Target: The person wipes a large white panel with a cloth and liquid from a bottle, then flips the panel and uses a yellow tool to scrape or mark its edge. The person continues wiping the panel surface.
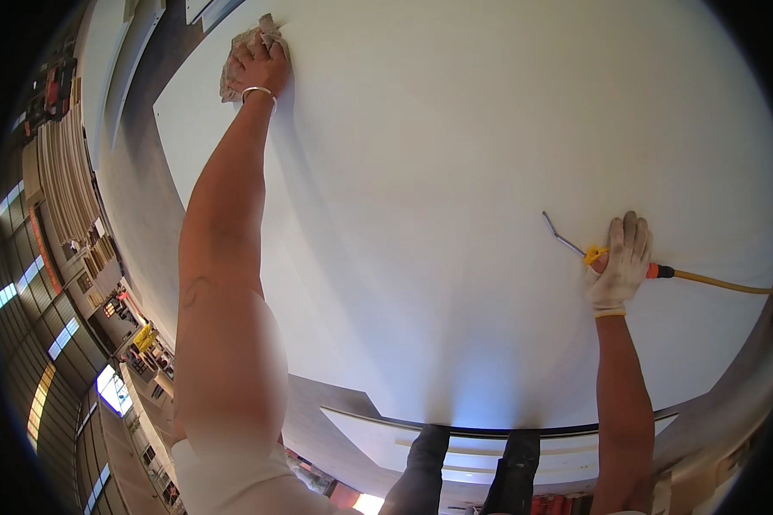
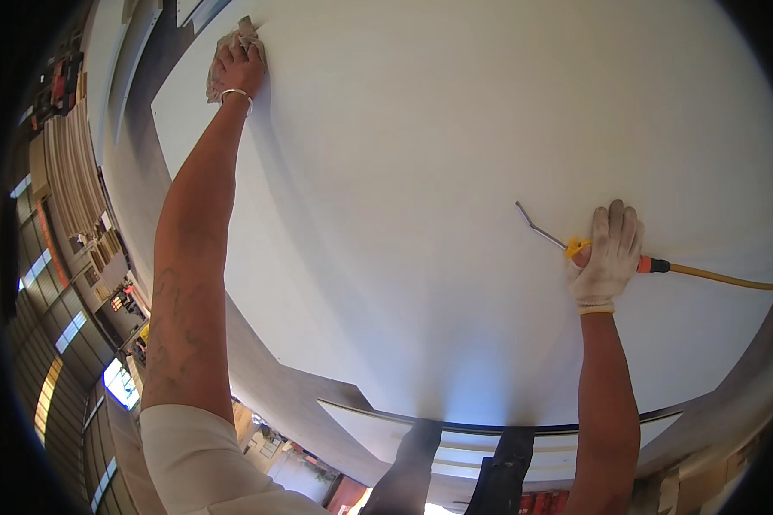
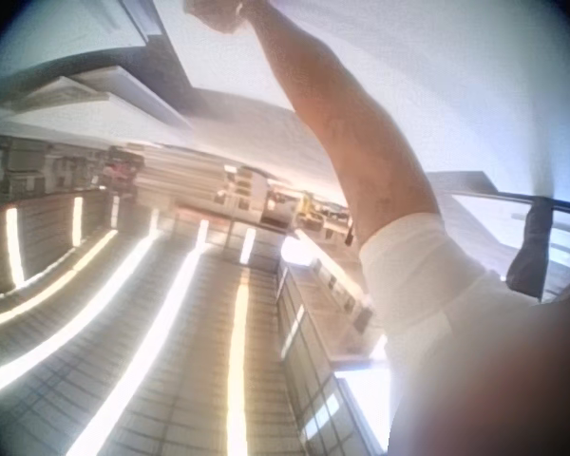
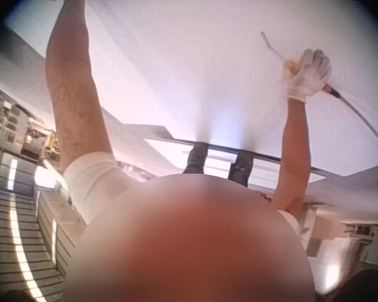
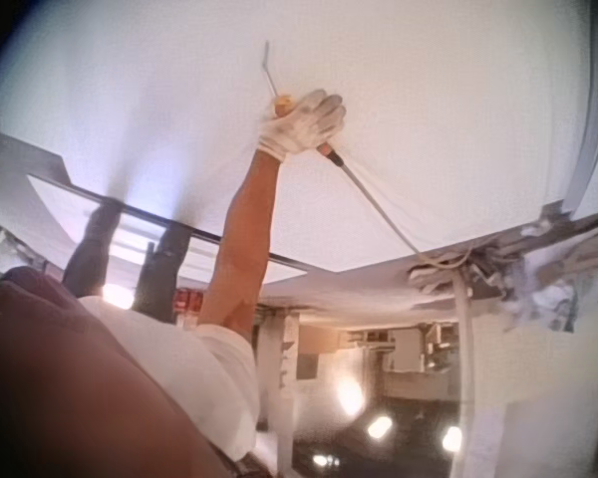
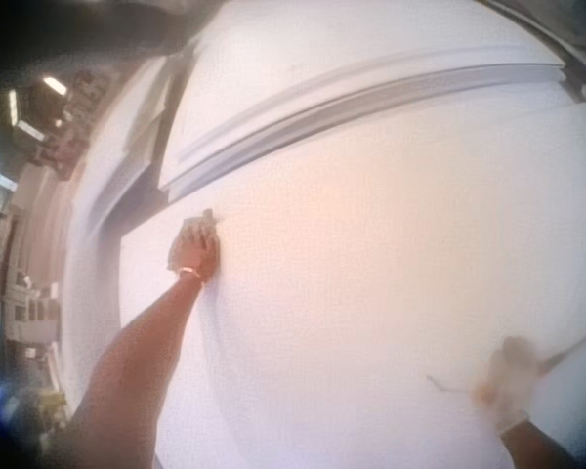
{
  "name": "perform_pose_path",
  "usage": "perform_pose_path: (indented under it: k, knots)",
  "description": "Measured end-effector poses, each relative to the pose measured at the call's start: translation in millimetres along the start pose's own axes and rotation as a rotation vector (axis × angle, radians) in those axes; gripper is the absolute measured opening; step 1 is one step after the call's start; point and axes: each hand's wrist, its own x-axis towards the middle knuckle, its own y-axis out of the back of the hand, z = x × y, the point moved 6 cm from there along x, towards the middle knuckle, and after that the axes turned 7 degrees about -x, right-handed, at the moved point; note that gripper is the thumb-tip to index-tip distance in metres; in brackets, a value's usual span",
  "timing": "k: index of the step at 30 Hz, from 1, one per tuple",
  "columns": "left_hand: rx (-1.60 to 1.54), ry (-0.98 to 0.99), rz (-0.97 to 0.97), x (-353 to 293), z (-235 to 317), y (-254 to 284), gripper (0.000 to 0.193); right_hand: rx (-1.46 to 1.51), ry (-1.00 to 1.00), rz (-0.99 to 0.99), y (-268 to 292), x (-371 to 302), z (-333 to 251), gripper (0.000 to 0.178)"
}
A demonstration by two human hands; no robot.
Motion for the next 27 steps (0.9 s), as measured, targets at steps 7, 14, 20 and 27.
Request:
perform_pose_path:
  k: [7, 14, 20, 27]
  knots:
    - [-0.095, 0.311, 0.041, -33.8, -87.5, -7.6, 0.075, -0.019, 0.002, 0.028, 1.8, 0.8, 2.7, 0.042]
    - [-0.172, 0.261, -0.031, -40.8, 29.4, 15.6, 0.078, -0.055, -0.034, -0.091, -8.0, -5.2, 4.7, 0.053]
    - [0.089, -0.601, -0.270, -132.1, 211.7, -9.7, 0.066, -0.114, -0.026, -0.063, -13.6, -11.8, 1.5, 0.059]
    - [-0.048, 0.030, -0.094, -47.5, -73.5, 5.0, 0.076, -0.146, -0.031, -0.090, -16.4, -13.3, 6.3, 0.053]
